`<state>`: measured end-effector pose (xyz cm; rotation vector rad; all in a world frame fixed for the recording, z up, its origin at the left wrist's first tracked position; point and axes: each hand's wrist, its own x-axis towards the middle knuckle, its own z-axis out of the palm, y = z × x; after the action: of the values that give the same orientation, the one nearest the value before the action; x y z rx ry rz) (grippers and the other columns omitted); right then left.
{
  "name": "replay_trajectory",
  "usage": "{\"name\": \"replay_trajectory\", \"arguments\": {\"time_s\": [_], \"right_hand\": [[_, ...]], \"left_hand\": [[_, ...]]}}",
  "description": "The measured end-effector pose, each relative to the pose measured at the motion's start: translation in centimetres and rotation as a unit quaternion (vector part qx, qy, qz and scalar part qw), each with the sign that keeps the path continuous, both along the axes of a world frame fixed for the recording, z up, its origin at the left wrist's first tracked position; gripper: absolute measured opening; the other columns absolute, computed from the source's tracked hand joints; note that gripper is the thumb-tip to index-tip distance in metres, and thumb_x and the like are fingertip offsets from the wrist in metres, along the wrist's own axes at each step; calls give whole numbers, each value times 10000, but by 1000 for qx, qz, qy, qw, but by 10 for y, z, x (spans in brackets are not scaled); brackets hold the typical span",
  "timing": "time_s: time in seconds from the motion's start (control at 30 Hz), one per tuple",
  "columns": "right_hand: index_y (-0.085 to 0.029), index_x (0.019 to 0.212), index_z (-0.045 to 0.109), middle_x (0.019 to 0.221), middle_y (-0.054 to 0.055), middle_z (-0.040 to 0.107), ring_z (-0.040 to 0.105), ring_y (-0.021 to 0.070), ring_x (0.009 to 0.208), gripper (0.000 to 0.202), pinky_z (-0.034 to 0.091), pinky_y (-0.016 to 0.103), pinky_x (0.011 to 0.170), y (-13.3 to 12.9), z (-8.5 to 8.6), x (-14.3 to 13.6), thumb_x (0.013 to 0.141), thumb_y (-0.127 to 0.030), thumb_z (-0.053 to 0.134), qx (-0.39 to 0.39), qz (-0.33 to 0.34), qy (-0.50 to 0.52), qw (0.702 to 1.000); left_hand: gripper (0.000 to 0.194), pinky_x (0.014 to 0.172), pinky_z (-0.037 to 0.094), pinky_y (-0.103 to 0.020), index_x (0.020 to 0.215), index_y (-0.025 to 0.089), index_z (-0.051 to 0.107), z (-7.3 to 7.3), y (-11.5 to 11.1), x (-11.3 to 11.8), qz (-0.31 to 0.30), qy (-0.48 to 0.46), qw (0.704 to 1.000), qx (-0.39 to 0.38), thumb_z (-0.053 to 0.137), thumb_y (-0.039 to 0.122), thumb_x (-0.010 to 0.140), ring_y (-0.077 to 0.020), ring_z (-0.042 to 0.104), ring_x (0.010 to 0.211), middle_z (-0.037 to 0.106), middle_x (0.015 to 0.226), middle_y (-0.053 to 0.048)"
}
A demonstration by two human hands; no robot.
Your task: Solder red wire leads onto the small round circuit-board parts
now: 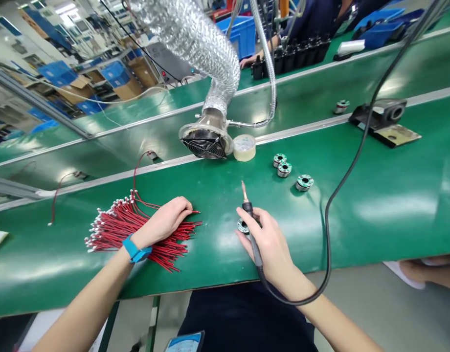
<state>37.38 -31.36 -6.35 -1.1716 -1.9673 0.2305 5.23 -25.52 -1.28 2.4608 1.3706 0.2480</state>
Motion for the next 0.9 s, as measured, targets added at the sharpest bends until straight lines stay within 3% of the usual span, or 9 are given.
{"name": "replay_trajectory", "arguments": {"time_s": [0.13,0.3,0.47,0.6,0.77,0.9], "right_hand": [[-261,1538,500,1263,146,589,696,211,1037,529,618,350,861,-1,4,-4,1024,-159,574,-14,23,46,999],[-281,1539,489,1317,131,557,685,180,1100,546,605,318,941,-5,6,-2,1017,-129,540,-72,75,100,989],[-302,1548,474,1312,121,565,676,207,1115,579,604,364,980,-7,4,-3,1001,-213,639,-80,43,107,990],[-304,1558,465,1294,117,556,675,207,1112,593,607,362,975,-5,4,-7,1002,-196,642,-65,28,115,991],[-311,1546,479,1344,99,536,656,185,1192,598,581,322,1039,-5,7,-5,991,-122,598,-98,63,149,982],[-311,1546,481,1361,88,534,624,192,1271,604,548,328,1110,-6,8,0,983,-146,624,-136,73,163,974]], "left_hand": [[205,770,472,-312,992,207,569,-3,1,17,18,-62,997,-39,456,332,1108,-174,599,818,653,956,-27],[145,783,491,-291,958,202,710,-4,5,37,19,-166,985,-42,627,295,1033,-165,652,839,711,923,-27],[115,844,529,-302,883,205,775,2,5,48,23,-229,973,-24,719,259,969,-177,695,904,744,967,-46],[97,779,529,-286,944,202,784,10,-1,61,34,-234,971,39,698,224,984,-166,682,851,738,918,-44],[105,722,510,-235,1049,200,780,14,-12,81,-34,-223,966,130,708,167,981,-122,653,800,691,910,-28],[74,747,508,-231,1043,188,749,12,-16,95,-78,-205,969,117,695,175,995,-117,643,816,672,931,-27]]}}
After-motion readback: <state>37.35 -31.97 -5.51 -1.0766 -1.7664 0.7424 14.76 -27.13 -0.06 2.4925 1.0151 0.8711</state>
